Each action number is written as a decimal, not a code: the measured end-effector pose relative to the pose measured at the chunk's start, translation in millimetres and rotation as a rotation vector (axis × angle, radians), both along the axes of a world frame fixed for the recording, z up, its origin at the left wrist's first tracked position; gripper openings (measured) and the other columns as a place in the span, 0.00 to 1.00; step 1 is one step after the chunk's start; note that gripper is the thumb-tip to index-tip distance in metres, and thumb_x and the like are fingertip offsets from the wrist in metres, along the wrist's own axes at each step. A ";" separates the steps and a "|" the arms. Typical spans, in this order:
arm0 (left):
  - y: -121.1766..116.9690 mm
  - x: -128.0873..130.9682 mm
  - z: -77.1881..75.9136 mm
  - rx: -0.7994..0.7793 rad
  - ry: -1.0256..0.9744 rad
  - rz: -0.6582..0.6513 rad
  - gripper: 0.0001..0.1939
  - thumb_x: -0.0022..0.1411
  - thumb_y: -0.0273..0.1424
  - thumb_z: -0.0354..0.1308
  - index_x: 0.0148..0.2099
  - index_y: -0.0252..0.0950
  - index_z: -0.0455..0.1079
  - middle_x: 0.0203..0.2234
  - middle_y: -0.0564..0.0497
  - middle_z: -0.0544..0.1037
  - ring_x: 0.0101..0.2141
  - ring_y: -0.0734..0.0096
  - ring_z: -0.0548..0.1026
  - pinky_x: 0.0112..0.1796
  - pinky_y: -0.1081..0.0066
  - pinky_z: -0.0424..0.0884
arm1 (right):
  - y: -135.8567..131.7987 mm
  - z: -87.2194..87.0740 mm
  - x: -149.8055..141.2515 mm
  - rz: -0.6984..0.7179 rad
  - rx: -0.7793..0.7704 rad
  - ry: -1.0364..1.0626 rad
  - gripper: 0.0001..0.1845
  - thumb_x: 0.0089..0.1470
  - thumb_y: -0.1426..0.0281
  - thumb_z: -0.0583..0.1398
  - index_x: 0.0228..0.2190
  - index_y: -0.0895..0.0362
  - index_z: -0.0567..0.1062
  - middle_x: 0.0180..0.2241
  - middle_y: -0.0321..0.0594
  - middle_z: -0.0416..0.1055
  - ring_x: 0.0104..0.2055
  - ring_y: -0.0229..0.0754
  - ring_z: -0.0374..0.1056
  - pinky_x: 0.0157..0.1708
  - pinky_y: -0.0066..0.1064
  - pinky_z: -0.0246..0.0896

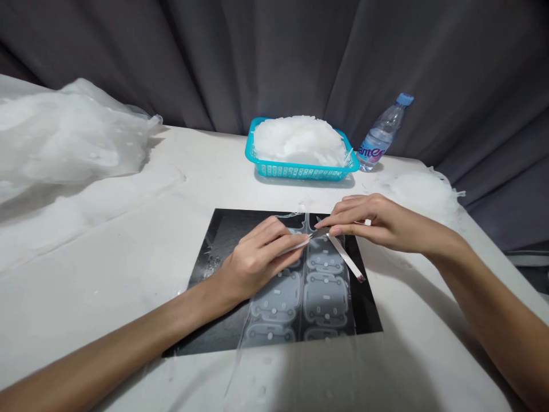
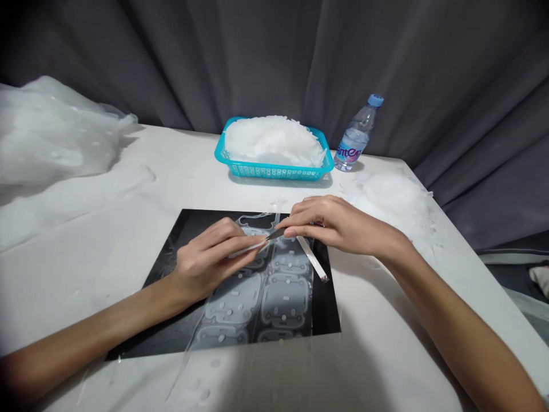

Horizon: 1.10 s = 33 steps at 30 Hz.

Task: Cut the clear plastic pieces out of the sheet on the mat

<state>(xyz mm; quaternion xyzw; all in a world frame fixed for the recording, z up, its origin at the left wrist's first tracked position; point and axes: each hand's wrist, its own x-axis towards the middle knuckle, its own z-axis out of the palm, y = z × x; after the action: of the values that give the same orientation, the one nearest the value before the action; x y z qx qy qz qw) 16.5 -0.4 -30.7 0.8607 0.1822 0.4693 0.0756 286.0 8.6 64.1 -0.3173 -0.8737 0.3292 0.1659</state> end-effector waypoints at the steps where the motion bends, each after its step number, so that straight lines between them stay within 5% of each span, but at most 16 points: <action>1: -0.1 0.2 0.7 0.003 0.000 0.000 0.13 0.67 0.22 0.66 0.54 0.31 0.76 0.32 0.51 0.75 0.33 0.72 0.73 0.36 0.70 0.75 | 0.1 -0.3 -0.1 0.002 -0.001 0.000 0.16 0.71 0.63 0.60 0.53 0.53 0.83 0.34 0.39 0.78 0.38 0.42 0.70 0.41 0.33 0.62; 33: -1.5 -3.1 -2.8 0.065 0.056 0.002 0.22 0.70 0.21 0.62 0.63 0.36 0.70 0.35 0.48 0.77 0.36 0.66 0.73 0.39 0.64 0.76 | -0.8 3.4 1.5 -0.003 0.017 -0.038 0.18 0.71 0.58 0.59 0.53 0.50 0.84 0.36 0.41 0.80 0.39 0.44 0.72 0.42 0.34 0.63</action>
<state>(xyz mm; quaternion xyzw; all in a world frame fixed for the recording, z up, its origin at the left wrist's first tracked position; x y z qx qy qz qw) 13.4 -1.9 -33.5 0.8753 0.1696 0.4508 0.0423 287.5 7.8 67.5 -0.3234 -0.8790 0.3155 0.1523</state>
